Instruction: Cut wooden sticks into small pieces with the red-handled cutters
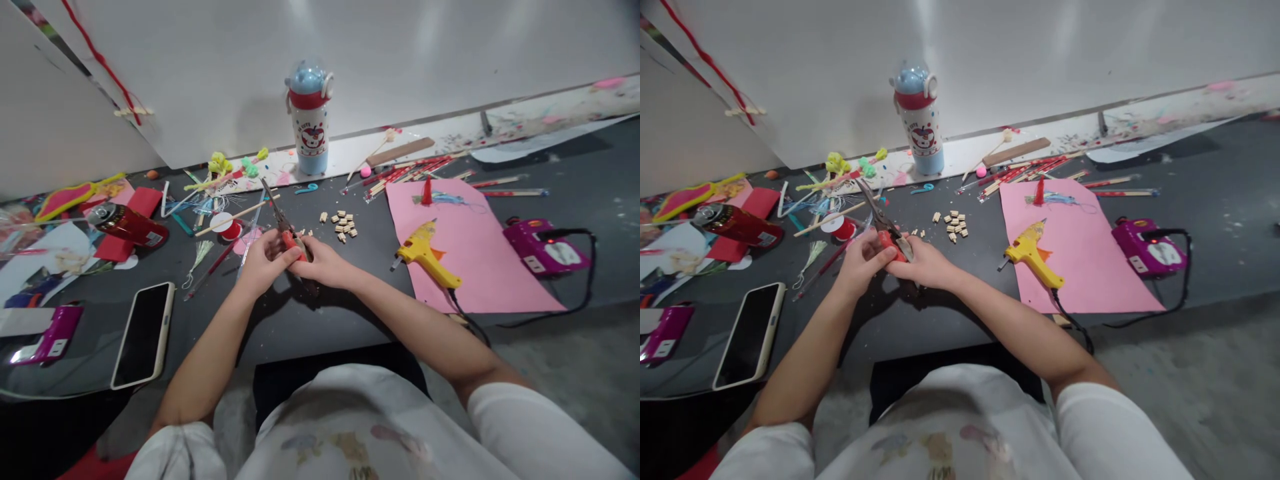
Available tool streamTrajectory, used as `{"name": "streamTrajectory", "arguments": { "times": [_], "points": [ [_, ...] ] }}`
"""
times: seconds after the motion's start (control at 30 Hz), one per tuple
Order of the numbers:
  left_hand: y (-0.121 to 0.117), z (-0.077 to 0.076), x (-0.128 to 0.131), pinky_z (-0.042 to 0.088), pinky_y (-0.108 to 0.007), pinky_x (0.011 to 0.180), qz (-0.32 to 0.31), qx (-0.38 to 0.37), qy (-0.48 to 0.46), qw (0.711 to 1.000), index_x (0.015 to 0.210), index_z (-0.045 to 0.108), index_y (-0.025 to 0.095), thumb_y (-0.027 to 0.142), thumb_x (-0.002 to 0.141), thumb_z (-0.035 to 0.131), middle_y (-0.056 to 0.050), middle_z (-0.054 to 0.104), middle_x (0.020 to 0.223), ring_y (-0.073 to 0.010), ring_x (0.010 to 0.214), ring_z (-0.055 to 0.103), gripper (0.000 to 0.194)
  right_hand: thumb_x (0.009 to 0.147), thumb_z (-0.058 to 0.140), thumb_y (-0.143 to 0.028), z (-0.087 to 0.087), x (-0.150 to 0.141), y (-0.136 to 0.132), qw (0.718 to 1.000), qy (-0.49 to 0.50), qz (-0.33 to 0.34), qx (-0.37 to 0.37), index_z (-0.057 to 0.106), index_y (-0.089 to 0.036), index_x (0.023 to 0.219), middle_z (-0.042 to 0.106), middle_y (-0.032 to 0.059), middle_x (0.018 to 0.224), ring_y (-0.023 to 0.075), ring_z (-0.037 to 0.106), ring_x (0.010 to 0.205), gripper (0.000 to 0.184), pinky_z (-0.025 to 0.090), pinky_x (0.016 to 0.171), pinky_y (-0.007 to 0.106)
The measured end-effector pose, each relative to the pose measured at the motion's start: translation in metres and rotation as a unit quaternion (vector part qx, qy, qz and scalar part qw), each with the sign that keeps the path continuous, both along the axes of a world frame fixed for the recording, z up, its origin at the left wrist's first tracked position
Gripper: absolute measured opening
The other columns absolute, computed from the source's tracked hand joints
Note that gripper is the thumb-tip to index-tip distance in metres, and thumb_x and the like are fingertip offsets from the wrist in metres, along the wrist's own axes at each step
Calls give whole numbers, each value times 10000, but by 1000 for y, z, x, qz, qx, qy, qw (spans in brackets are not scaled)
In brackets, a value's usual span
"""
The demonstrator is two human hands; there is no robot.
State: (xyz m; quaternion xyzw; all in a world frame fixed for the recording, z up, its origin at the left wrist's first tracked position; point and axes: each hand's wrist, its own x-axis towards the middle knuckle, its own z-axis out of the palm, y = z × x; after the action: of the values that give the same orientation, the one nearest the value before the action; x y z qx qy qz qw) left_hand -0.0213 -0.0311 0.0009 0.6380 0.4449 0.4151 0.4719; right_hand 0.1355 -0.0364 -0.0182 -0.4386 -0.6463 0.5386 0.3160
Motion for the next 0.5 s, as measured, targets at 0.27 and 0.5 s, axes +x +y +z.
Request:
{"name": "streamTrajectory", "arguments": {
  "times": [0.27, 0.5],
  "points": [
    [1, 1, -1, 563, -341, 758, -4, 1, -18, 1000, 944, 636, 176, 472, 632, 754, -77, 714, 893, -218, 831, 682, 446, 723, 589, -507, -3, -1, -1, 999, -39, -7, 18, 519, -177, 1079, 639, 48, 959, 190, 603, 813, 491, 459, 712, 318],
    [2, -2, -2, 560, -339, 757, -6, -2, -27, 1000, 955, 632, 175, 455, 643, 750, -79, 713, 915, -218, 845, 682, 436, 721, 593, -509, -3, -1, 0, 999, -30, -6, 14, 519, -177, 1048, 632, 38, 926, 179, 595, 782, 471, 446, 677, 301]
  ]
}}
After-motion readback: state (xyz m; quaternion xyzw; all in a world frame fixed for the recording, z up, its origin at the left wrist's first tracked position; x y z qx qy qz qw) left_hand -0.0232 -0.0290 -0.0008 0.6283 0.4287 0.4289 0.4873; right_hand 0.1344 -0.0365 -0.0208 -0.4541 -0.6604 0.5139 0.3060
